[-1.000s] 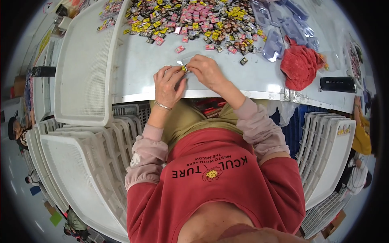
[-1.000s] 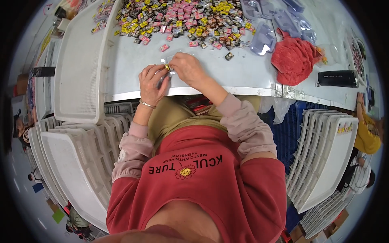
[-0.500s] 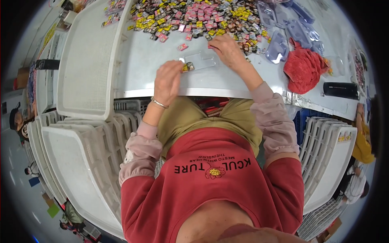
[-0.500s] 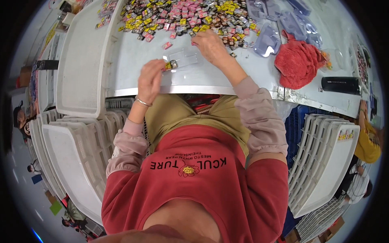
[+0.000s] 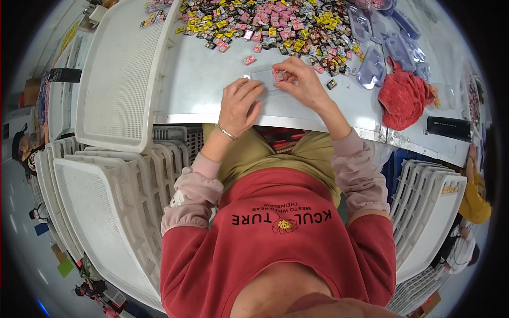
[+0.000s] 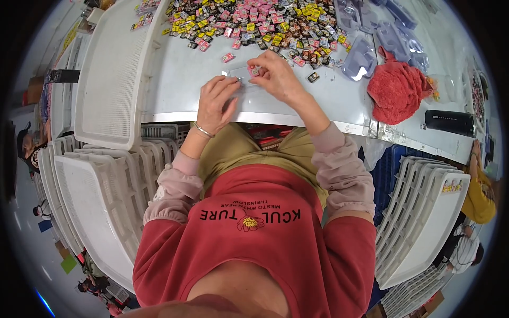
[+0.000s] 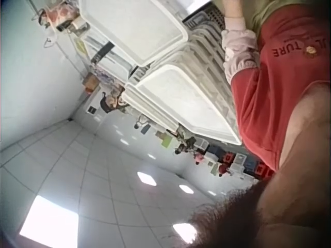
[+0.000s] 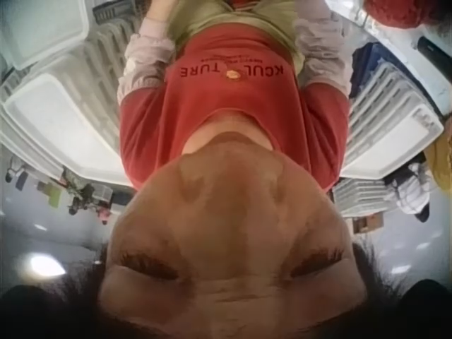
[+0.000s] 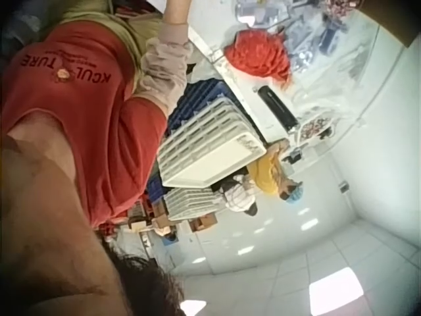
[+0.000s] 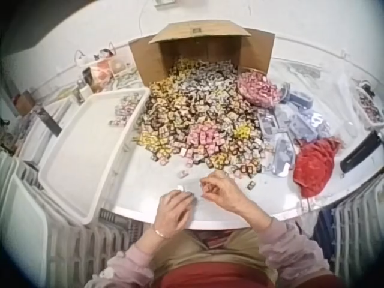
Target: Sorting and packaging individual colorful candies into small plastic bags at a factory workstation.
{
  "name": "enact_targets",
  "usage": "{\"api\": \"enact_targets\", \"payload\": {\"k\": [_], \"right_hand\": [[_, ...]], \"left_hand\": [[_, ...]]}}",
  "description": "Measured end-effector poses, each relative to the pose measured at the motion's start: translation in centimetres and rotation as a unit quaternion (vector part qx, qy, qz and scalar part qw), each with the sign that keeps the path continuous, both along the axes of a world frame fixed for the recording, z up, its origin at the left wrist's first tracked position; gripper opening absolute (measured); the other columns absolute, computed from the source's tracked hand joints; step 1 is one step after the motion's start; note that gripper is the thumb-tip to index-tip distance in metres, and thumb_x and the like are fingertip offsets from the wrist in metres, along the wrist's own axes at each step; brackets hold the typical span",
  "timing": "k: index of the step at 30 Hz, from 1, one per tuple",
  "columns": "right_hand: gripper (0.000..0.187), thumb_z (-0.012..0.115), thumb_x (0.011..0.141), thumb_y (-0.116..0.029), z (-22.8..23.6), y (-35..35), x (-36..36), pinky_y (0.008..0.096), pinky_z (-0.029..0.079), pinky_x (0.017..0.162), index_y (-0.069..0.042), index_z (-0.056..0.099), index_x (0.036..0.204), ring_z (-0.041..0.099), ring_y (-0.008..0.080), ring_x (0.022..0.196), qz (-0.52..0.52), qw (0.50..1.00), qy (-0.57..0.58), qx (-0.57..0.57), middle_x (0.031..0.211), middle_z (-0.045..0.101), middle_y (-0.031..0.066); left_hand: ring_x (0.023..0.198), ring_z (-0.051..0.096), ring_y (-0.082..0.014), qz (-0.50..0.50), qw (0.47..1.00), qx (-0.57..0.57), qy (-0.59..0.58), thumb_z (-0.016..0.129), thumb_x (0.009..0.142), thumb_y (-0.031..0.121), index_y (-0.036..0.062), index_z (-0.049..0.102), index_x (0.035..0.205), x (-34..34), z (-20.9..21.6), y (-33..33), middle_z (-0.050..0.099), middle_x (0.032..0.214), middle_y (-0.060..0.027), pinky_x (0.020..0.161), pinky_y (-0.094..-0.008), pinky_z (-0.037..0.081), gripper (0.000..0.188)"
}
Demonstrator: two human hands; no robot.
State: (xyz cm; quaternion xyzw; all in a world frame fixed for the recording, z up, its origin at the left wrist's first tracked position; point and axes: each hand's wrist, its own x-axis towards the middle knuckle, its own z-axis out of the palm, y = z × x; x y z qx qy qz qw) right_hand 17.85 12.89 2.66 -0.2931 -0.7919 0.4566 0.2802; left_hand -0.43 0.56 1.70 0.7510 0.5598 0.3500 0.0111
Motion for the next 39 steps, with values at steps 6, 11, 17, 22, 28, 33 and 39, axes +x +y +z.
{"api": "enact_targets", "payload": {"k": [6, 11, 17, 22, 28, 33, 39], "right_hand": [[0.036, 0.074, 0.072, 0.001, -0.1, -0.4, -0.5, 0.0271, 0.046, 0.061, -0.001, 0.066, 0.106, 0.055, 0.0135, 0.071, 0.003, 0.998, -0.027, 0.049, 0.087, 0.057, 0.0052], [0.031, 0.076, 0.069, 0.000, 0.2, -0.3, -1.2, 0.0299, 0.047, 0.060, 0.000, 0.066, 0.099, 0.057, 0.0168, 0.065, 0.009, 0.998, -0.026, 0.053, 0.081, 0.058, 0.0071], [0.032, 0.077, 0.069, -0.001, 0.3, 0.0, -1.2, 0.0292, 0.046, 0.059, 0.000, 0.065, 0.099, 0.056, 0.0160, 0.065, 0.017, 0.996, -0.053, 0.071, 0.082, 0.057, 0.0070], [0.027, 0.072, 0.073, -0.003, 1.2, -0.1, 0.0, 0.0332, 0.046, 0.061, -0.001, 0.064, 0.099, 0.055, 0.0209, 0.066, 0.009, 0.994, -0.058, 0.094, 0.079, 0.054, 0.0082], [0.029, 0.071, 0.074, -0.006, -0.4, 0.1, 5.7, 0.0341, 0.047, 0.061, -0.001, 0.064, 0.102, 0.056, 0.0226, 0.067, -0.112, 0.970, -0.144, 0.160, 0.083, 0.057, 0.0094], [0.031, 0.072, 0.075, -0.009, 0.6, 2.2, 6.2, 0.0349, 0.048, 0.063, -0.001, 0.064, 0.104, 0.060, 0.0242, 0.069, -0.141, 0.954, -0.174, 0.198, 0.090, 0.060, 0.0111], [0.030, 0.072, 0.077, -0.014, -1.0, 7.7, 3.0, 0.0390, 0.050, 0.069, -0.007, 0.065, 0.105, 0.063, 0.0294, 0.081, -0.136, 0.948, -0.175, 0.228, 0.094, 0.059, 0.0119]], "left_hand": [[0.112, 0.052, -0.0294, -0.025, 0.999, -0.030, 0.025, 0.065, 0.073, 0.005, 0.0066, 0.063, 0.111, -0.4, -0.2, -0.1, 0.060, 0.120, -0.0059, 0.093, -0.0418, 0.041, 0.038], [0.113, 0.052, -0.0292, -0.031, 0.999, -0.034, 0.016, 0.064, 0.073, 0.004, 0.0064, 0.063, 0.111, -0.9, -0.4, -0.2, 0.060, 0.120, -0.0055, 0.094, -0.0415, 0.040, 0.038], [0.115, 0.051, -0.0296, -0.019, 0.999, -0.038, 0.009, 0.063, 0.076, 0.004, 0.0073, 0.064, 0.112, -0.5, -0.4, -0.2, 0.061, 0.121, -0.0057, 0.096, -0.0401, 0.039, 0.037], [0.112, 0.052, -0.0289, -0.017, 1.000, -0.019, 0.017, 0.062, 0.076, 0.004, 0.0070, 0.063, 0.111, -0.4, -0.3, -0.2, 0.060, 0.119, -0.0049, 0.092, -0.0412, 0.040, 0.035], [0.114, 0.053, -0.0291, -0.018, 0.999, -0.024, 0.019, 0.062, 0.076, 0.002, 0.0075, 0.065, 0.112, -0.3, -0.3, -0.1, 0.062, 0.119, -0.0052, 0.095, -0.0393, 0.040, 0.036], [0.113, 0.054, -0.0300, -0.027, 0.999, -0.034, 0.014, 0.060, 0.078, 0.002, 0.0061, 0.066, 0.111, -1.2, -0.6, -0.3, 0.063, 0.118, -0.0065, 0.096, -0.0399, 0.040, 0.033], [0.104, 0.058, -0.0334, 0.048, 0.996, 0.017, -0.078, 0.057, 0.078, -0.003, 0.0013, 0.066, 0.102, -2.6, 0.8, -0.1, 0.064, 0.109, -0.0146, 0.091, -0.0414, 0.044, 0.026]]}}
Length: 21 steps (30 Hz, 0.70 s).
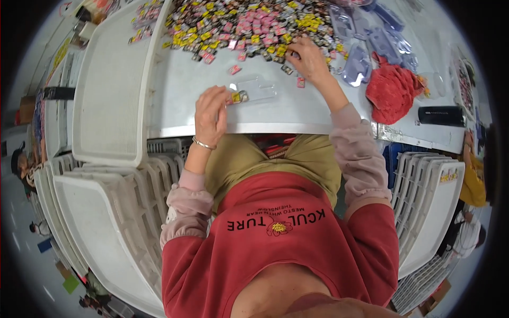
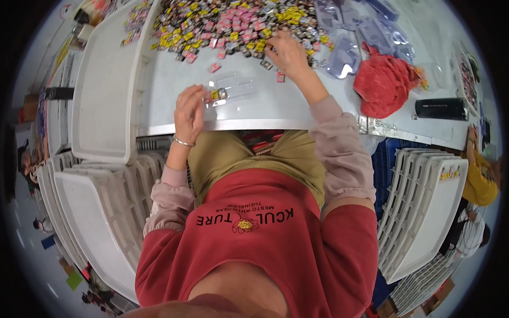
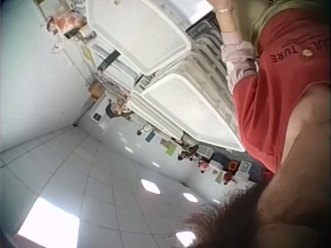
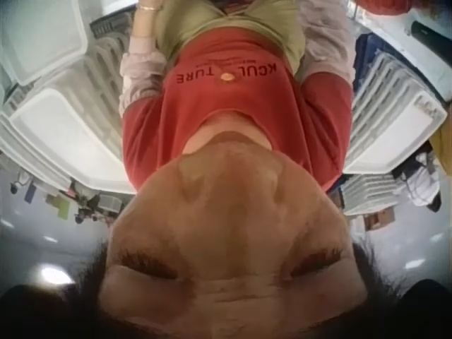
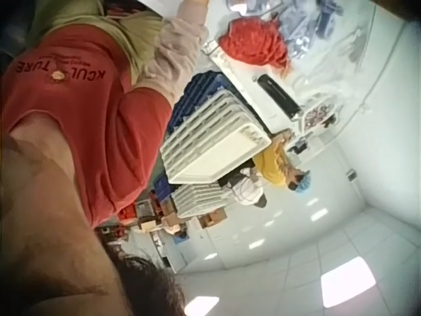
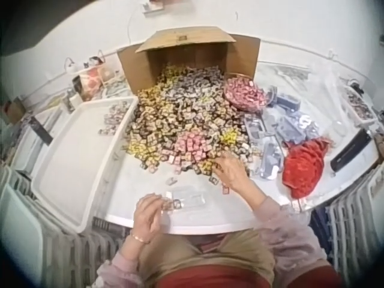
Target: Sorting and packaging individual colorful candies into small plastic bags at a factory workstation.
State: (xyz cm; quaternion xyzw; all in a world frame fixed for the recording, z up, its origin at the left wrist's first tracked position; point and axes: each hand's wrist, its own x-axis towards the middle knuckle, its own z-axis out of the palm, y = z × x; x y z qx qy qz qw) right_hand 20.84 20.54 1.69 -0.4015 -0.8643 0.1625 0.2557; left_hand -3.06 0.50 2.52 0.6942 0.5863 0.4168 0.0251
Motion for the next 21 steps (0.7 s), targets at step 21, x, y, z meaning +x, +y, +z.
{"api": "enact_targets", "payload": {"k": [21], "right_hand": [[0.027, 0.071, 0.074, -0.004, 1.9, -7.8, -3.2, 0.0288, 0.052, 0.069, -0.002, 0.064, 0.100, 0.062, 0.0160, 0.073, 0.160, 0.962, 0.123, -0.184, 0.084, 0.062, 0.0065]], "left_hand": [[0.097, 0.057, -0.0292, 0.066, 0.997, 0.020, -0.046, 0.062, 0.075, -0.002, 0.0021, 0.064, 0.099, 0.7, -2.1, -0.5, 0.062, 0.100, -0.0105, 0.085, -0.0382, 0.043, 0.024]]}}
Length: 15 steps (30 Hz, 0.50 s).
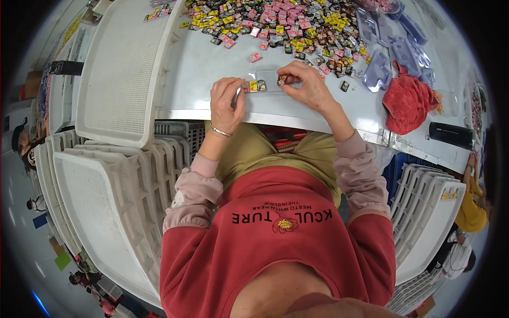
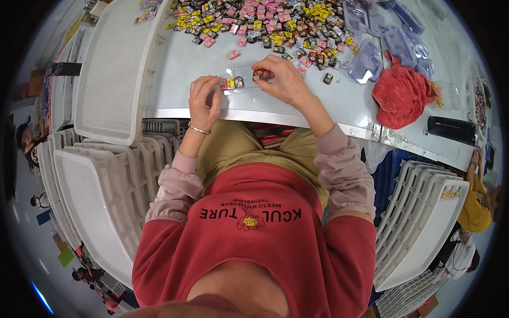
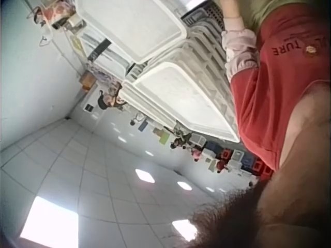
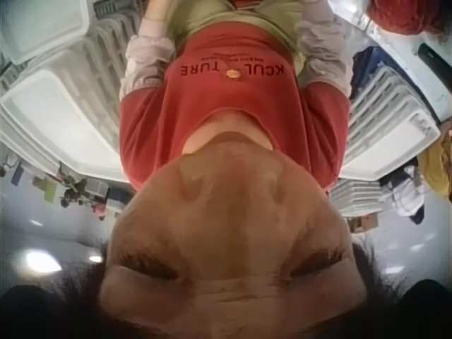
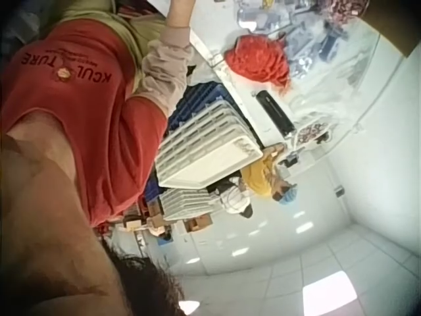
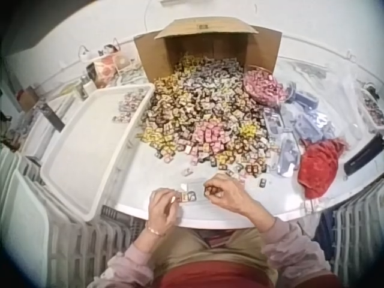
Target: Sorting and packaging individual colorful candies into small plastic bags at a factory workstation.
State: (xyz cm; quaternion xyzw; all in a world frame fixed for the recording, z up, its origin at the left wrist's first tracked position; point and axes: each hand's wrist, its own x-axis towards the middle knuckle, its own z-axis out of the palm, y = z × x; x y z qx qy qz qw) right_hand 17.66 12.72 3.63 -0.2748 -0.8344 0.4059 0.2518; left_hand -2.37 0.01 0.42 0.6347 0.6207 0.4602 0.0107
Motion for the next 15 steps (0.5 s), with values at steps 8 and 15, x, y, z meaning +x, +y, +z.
{"api": "enact_targets", "payload": {"k": [8, 15], "right_hand": [[0.030, 0.073, 0.074, -0.004, 0.2, -0.1, 0.4, 0.0290, 0.052, 0.069, -0.001, 0.064, 0.102, 0.064, 0.0171, 0.075, -0.005, 1.000, -0.017, 0.002, 0.088, 0.064, 0.0074], [0.027, 0.072, 0.073, -0.007, 0.0, 0.9, 5.1, 0.0357, 0.050, 0.072, -0.002, 0.063, 0.098, 0.062, 0.0242, 0.080, -0.109, 0.982, -0.092, 0.121, 0.086, 0.062, 0.0091]], "left_hand": [[0.100, 0.056, -0.0301, -0.030, 0.998, -0.002, 0.059, 0.063, 0.074, -0.002, 0.0029, 0.064, 0.099, 0.8, 0.6, 0.3, 0.062, 0.101, -0.0108, 0.089, -0.0392, 0.042, 0.025], [0.101, 0.056, -0.0305, -0.035, 0.998, -0.017, 0.052, 0.062, 0.075, -0.004, 0.0025, 0.065, 0.098, 0.4, 0.5, -0.2, 0.062, 0.104, -0.0115, 0.090, -0.0392, 0.043, 0.024]]}}
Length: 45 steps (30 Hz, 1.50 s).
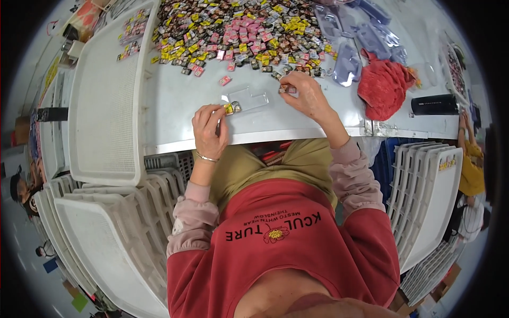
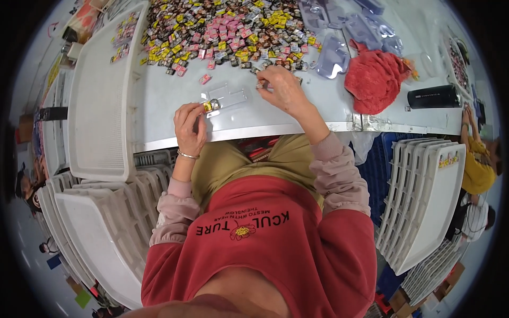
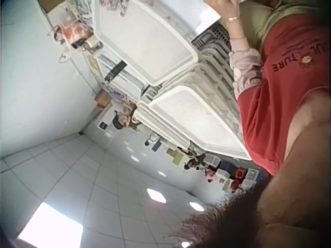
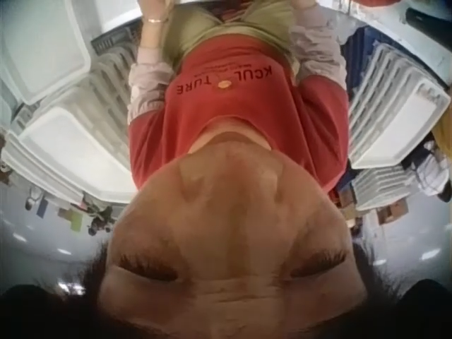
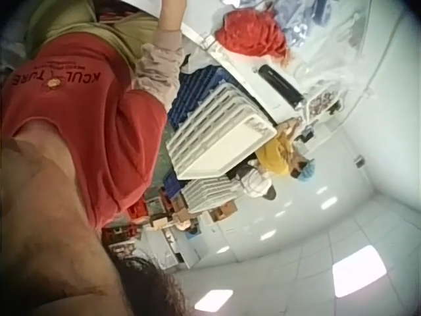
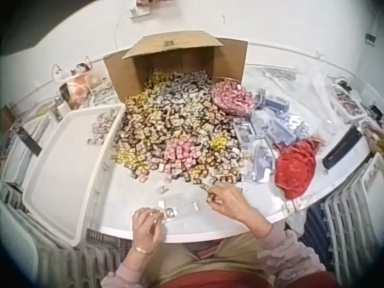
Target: Sorting and packaging individual colorful candies into small plastic bags at a factory workstation.
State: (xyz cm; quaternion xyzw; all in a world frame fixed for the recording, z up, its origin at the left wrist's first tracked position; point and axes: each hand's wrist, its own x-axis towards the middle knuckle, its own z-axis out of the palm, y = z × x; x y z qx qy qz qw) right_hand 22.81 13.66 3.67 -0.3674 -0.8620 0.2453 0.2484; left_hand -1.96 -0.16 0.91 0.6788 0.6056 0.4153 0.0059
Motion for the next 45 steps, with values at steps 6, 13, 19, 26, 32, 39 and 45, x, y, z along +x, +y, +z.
{"api": "enact_targets", "payload": {"k": [6, 13, 19, 26, 32, 39, 45], "right_hand": [[0.028, 0.073, 0.070, -0.008, -1.0, 0.1, 1.2, 0.0390, 0.048, 0.080, -0.004, 0.066, 0.097, 0.057, 0.0287, 0.090, -0.035, 0.993, -0.053, 0.098, 0.090, 0.059, 0.0089], [0.032, 0.072, 0.073, -0.008, -0.6, 3.2, 3.0, 0.0381, 0.049, 0.076, -0.003, 0.065, 0.104, 0.060, 0.0281, 0.086, -0.069, 0.996, 0.043, 0.024, 0.095, 0.060, 0.0107], [0.030, 0.071, 0.074, -0.007, -2.0, 9.1, 4.7, 0.0377, 0.049, 0.073, -0.005, 0.066, 0.104, 0.061, 0.0287, 0.080, -0.139, 0.981, -0.015, 0.134, 0.092, 0.060, 0.0144], [0.030, 0.074, 0.071, -0.007, -2.1, 10.1, 5.7, 0.0324, 0.051, 0.069, -0.004, 0.065, 0.100, 0.062, 0.0232, 0.076, -0.135, 0.985, -0.043, 0.102, 0.093, 0.062, 0.0114], [0.031, 0.074, 0.070, -0.003, 0.7, 3.8, -1.8, 0.0295, 0.050, 0.065, -0.005, 0.065, 0.099, 0.059, 0.0173, 0.072, 0.052, 0.987, 0.110, -0.101, 0.089, 0.060, 0.0065], [0.028, 0.070, 0.073, 0.000, -1.4, -0.5, -6.8, 0.0299, 0.048, 0.064, -0.003, 0.064, 0.101, 0.059, 0.0201, 0.071, 0.187, 0.982, 0.017, -0.014, 0.092, 0.058, 0.0075], [0.026, 0.068, 0.077, -0.002, -0.5, -0.6, -6.0, 0.0337, 0.050, 0.066, -0.003, 0.065, 0.103, 0.061, 0.0258, 0.075, 0.169, 0.980, 0.045, -0.095, 0.094, 0.059, 0.0085]], "left_hand": [[0.100, 0.057, -0.0303, -0.001, 1.000, 0.011, 0.016, 0.061, 0.075, -0.004, 0.0024, 0.066, 0.097, 0.1, -0.2, 0.4, 0.062, 0.103, -0.0116, 0.089, -0.0382, 0.043, 0.024], [0.101, 0.057, -0.0291, 0.002, 1.000, 0.006, 0.012, 0.063, 0.076, -0.002, 0.0037, 0.067, 0.097, 0.2, -0.3, 0.1, 0.062, 0.103, -0.0092, 0.087, -0.0387, 0.042, 0.022], [0.101, 0.057, -0.0305, 0.016, 1.000, 0.006, 0.004, 0.063, 0.077, -0.001, 0.0024, 0.067, 0.099, -0.1, -0.6, 0.2, 0.062, 0.104, -0.0105, 0.088, -0.0391, 0.043, 0.023], [0.101, 0.056, -0.0342, 0.032, 0.998, 0.023, -0.052, 0.057, 0.081, 0.000, 0.0003, 0.062, 0.108, -0.3, -0.9, 0.5, 0.061, 0.106, -0.0141, 0.090, -0.0420, 0.042, 0.028], [0.109, 0.052, -0.0340, 0.022, 1.000, -0.002, -0.020, 0.056, 0.084, 0.013, 0.0048, 0.060, 0.115, -0.6, -0.5, -0.3, 0.061, 0.114, -0.0105, 0.092, -0.0429, 0.039, 0.032], [0.120, 0.046, -0.0304, -0.071, 0.984, -0.073, 0.146, 0.062, 0.082, 0.025, 0.0114, 0.062, 0.118, 0.2, 1.0, -0.2, 0.057, 0.128, -0.0021, 0.097, -0.0431, 0.033, 0.038], [0.120, 0.046, -0.0293, -0.079, 0.983, -0.081, 0.142, 0.064, 0.082, 0.024, 0.0111, 0.062, 0.117, -0.1, 1.1, -0.3, 0.057, 0.128, -0.0016, 0.097, -0.0426, 0.033, 0.038]]}}
